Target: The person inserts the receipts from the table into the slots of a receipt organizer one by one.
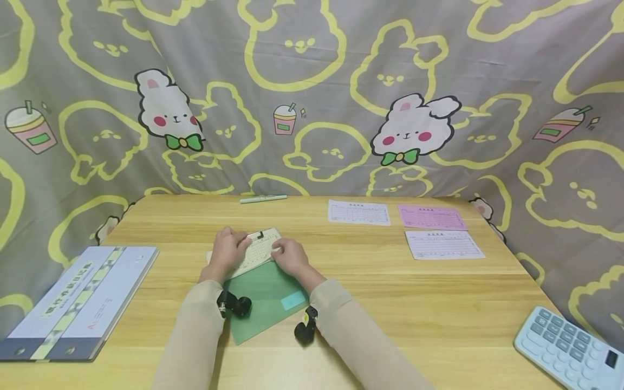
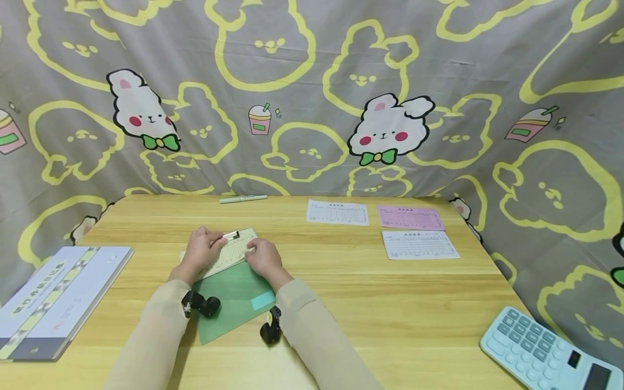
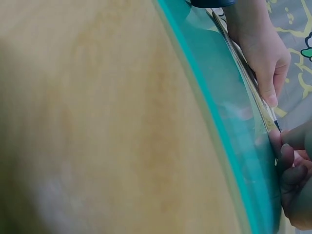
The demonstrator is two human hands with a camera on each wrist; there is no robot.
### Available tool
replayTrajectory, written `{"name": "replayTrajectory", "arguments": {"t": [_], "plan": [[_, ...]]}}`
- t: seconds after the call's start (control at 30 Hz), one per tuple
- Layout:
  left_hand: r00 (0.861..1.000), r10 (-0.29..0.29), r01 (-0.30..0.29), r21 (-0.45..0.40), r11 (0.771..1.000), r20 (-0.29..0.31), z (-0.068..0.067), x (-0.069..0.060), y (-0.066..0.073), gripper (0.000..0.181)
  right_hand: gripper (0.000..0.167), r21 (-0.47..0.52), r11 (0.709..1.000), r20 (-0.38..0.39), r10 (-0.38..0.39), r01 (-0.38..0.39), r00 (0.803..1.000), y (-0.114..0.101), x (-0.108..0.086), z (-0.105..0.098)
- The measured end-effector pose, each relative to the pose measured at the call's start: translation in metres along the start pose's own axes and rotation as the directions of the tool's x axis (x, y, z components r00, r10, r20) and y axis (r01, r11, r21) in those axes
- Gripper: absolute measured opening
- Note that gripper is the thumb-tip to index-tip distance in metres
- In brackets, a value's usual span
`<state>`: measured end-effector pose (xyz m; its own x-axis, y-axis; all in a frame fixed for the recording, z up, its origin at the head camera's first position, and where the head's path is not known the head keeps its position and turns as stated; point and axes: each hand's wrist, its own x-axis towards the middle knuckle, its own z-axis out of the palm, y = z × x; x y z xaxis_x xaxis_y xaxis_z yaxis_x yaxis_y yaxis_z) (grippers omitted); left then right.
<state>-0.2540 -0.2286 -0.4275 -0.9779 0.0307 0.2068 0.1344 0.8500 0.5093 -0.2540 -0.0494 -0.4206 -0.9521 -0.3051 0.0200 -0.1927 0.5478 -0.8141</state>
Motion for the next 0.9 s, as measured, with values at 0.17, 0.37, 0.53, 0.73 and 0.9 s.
{"name": "replayTrajectory", "arguments": {"t": [0.17,0.37,0.53,0.73,0.9], "plan": [[1.0,0.002,-0.002,0.003,1.0,-0.003,0.001,-0.001,0.0,0.038,0.021,0.004,1.0,-0.005,0.011,-0.011,1.0,0.0,0.0,0.0],[0.999,-0.013,0.013,-0.012,1.0,-0.029,0.003,-0.001,0.0,0.039,0.03,0.059,0.998,-0.007,-0.025,0.025,1.0,0.004,-0.002,-0.001],[0.998,-0.015,0.013,-0.036,0.999,-0.06,0.006,-0.002,-0.001,0.037,0.038,0.21,0.977,0.013,-0.042,0.038,0.999,0.012,-0.004,-0.003],[0.997,-0.006,0.0,-0.068,0.998,-0.083,0.008,-0.002,-0.002,0.036,0.042,0.394,0.919,0.041,-0.015,-0.002,0.999,0.013,-0.011,-0.012],[0.995,-0.002,-0.007,-0.088,0.996,-0.095,0.01,-0.002,-0.003,0.035,0.046,0.457,0.889,0.063,-0.015,-0.016,0.998,0.015,-0.019,-0.03]]}}
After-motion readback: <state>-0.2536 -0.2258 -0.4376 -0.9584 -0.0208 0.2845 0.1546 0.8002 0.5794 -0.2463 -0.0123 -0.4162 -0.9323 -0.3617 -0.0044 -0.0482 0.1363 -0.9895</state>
